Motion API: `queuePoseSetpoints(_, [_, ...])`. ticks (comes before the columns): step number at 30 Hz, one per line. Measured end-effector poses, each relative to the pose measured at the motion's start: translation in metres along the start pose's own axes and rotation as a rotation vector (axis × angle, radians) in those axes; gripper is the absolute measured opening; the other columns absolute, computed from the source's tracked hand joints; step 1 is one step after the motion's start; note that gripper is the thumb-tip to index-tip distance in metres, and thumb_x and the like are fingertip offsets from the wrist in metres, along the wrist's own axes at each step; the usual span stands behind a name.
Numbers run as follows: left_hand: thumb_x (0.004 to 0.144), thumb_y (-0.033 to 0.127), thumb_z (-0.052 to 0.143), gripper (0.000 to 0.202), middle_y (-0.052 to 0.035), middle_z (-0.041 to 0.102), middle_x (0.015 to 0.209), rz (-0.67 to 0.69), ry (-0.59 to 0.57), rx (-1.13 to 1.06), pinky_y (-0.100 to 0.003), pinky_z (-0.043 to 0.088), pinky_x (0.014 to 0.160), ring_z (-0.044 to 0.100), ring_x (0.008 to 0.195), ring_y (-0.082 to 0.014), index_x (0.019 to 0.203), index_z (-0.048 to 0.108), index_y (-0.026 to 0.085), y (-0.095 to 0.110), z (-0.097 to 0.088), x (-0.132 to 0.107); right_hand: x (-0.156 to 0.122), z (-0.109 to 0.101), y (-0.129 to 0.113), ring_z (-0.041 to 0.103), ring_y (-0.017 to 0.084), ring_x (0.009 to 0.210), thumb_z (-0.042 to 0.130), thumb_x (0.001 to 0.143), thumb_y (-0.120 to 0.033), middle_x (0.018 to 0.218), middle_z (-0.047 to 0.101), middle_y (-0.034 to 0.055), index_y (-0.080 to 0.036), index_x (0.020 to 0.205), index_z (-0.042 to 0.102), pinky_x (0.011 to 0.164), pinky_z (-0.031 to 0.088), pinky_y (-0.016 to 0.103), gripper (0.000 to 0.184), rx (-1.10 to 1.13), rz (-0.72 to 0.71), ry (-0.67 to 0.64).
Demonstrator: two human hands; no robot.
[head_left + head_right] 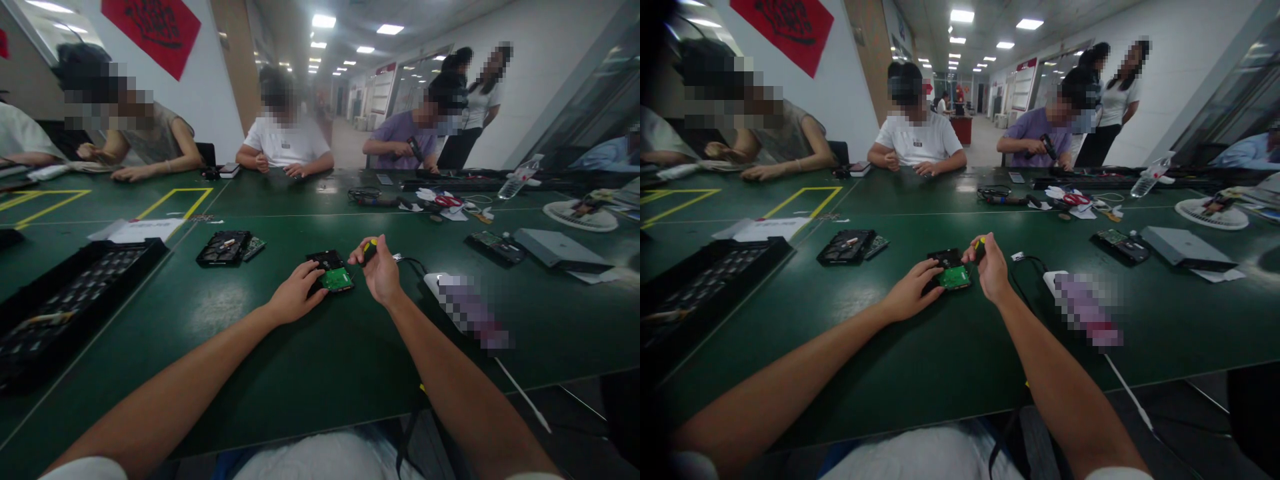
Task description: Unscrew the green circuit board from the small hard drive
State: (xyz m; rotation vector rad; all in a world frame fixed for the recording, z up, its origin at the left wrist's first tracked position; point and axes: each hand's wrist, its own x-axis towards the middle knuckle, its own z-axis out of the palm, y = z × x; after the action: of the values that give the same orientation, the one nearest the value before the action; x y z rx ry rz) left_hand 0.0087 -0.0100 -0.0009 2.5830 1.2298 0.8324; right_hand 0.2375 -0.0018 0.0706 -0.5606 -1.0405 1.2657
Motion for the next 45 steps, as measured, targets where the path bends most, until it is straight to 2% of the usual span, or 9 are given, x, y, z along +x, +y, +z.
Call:
queuePoseSetpoints(5, [0.101, 0.046, 0.059, 0.052, -0.0174, 0.05, 0.155, -0.002, -0.008, 0.009, -0.056, 0.043, 0.121, 0.044, 0.148, -0.0346, 0.144, 0.056, 0.018, 0.0006, -0.0007, 0.0, 0.0008, 0.0002, 0.0003, 0.062, 0.017, 0.07, 0.061, 0.097, -0.056, 0.068, 0.06, -0.0041, -0.026, 0.091, 0.057, 0.078, 0.051, 0.035, 0.031, -0.027, -0.071, -0.012])
queuePoseSetpoints(12, [0.101, 0.047, 0.059, 0.052, -0.0171, 0.049, 0.155, 0.0, -0.007, 0.009, -0.057, 0.043, 0.121, 0.044, 0.148, -0.0345, 0.144, 0.056, 0.018, -0.0001, 0.0001, -0.0004, 0.0014, -0.0007, -0.0012, 0.065, 0.018, 0.074, 0.055, 0.1, -0.055, 0.074, 0.064, 0.0, -0.023, 0.088, 0.064, 0.078, 0.053, 0.036, 0.035, -0.044, -0.053, -0.03])
queuePoseSetpoints(20, [0.1, 0.047, 0.06, 0.052, -0.0176, 0.05, 0.155, -0.003, -0.001, 0.002, -0.057, 0.043, 0.121, 0.044, 0.148, -0.0347, 0.144, 0.057, 0.018, -0.0018, 0.0021, -0.0008, -0.0005, -0.0029, 0.0022, 0.064, 0.015, 0.079, 0.076, 0.089, -0.047, 0.083, 0.068, -0.0025, -0.025, 0.093, 0.061, 0.08, 0.051, 0.031, 0.027, -0.123, -0.033, -0.036])
queuePoseSetpoints(23, [0.1, 0.047, 0.06, 0.052, -0.0174, 0.051, 0.154, 0.002, 0.006, -0.013, -0.056, 0.043, 0.121, 0.044, 0.148, -0.0345, 0.143, 0.057, 0.019, -0.0018, 0.0019, -0.0007, -0.0007, -0.0011, 0.0008, 0.064, 0.016, 0.078, 0.069, 0.093, -0.051, 0.081, 0.068, -0.0011, -0.025, 0.092, 0.063, 0.08, 0.051, 0.033, 0.027, -0.103, -0.032, -0.058])
queuePoseSetpoints(30, [0.1, 0.047, 0.06, 0.052, -0.0171, 0.05, 0.155, 0.002, 0.003, -0.008, -0.057, 0.044, 0.12, 0.045, 0.148, -0.0346, 0.144, 0.057, 0.019, -0.0012, 0.0002, -0.0003, -0.0007, 0.0032, -0.0028, 0.061, 0.018, 0.07, 0.048, 0.098, -0.069, 0.065, 0.055, -0.0019, -0.025, 0.086, 0.064, 0.076, 0.051, 0.036, 0.048, -0.031, 0.017, -0.028])
queuePoseSetpoints(33, [0.1, 0.047, 0.059, 0.051, -0.0171, 0.049, 0.156, 0.005, -0.005, -0.001, -0.056, 0.043, 0.121, 0.044, 0.148, -0.0342, 0.143, 0.057, 0.019, -0.0014, 0.0004, -0.0001, -0.0009, 0.0025, -0.0016, 0.06, 0.018, 0.07, 0.053, 0.095, -0.071, 0.065, 0.053, -0.0032, -0.026, 0.088, 0.061, 0.077, 0.051, 0.035, 0.047, -0.025, 0.026, -0.024])
queuePoseSetpoints(37, [0.1, 0.047, 0.059, 0.051, -0.016, 0.05, 0.155, 0.002, -0.003, -0.007, -0.057, 0.044, 0.12, 0.044, 0.148, -0.034, 0.143, 0.057, 0.02, -0.0019, 0.0008, 0.0, -0.0011, 0.001, 0.0008, 0.061, 0.017, 0.073, 0.063, 0.094, -0.06, 0.07, 0.057, -0.0036, -0.026, 0.092, 0.059, 0.081, 0.051, 0.035, 0.034, -0.042, -0.015, -0.054])
queuePoseSetpoints(41, [0.1, 0.047, 0.059, 0.051, -0.0162, 0.05, 0.155, 0.006, 0.0, -0.007, -0.057, 0.042, 0.121, 0.044, 0.148, -0.0343, 0.144, 0.056, 0.02, -0.0015, 0.0006, 0.0, -0.002, 0.0003, 0.0015, 0.061, 0.016, 0.078, 0.074, 0.089, -0.053, 0.078, 0.063, -0.0029, -0.026, 0.09, 0.057, 0.081, 0.051, 0.033, 0.032, -0.119, -0.046, -0.043])
queuePoseSetpoints(45, [0.1, 0.046, 0.059, 0.051, -0.0158, 0.049, 0.156, 0.008, 0.002, -0.007, -0.057, 0.043, 0.121, 0.044, 0.148, -0.0342, 0.144, 0.056, 0.02, -0.0007, 0.0004, 0.0001, -0.0016, -0.0001, 0.0, 0.063, 0.017, 0.082, 0.072, 0.089, -0.056, 0.084, 0.065, -0.0013, -0.026, 0.09, 0.061, 0.08, 0.052, 0.033, 0.032, -0.107, -0.026, -0.037])
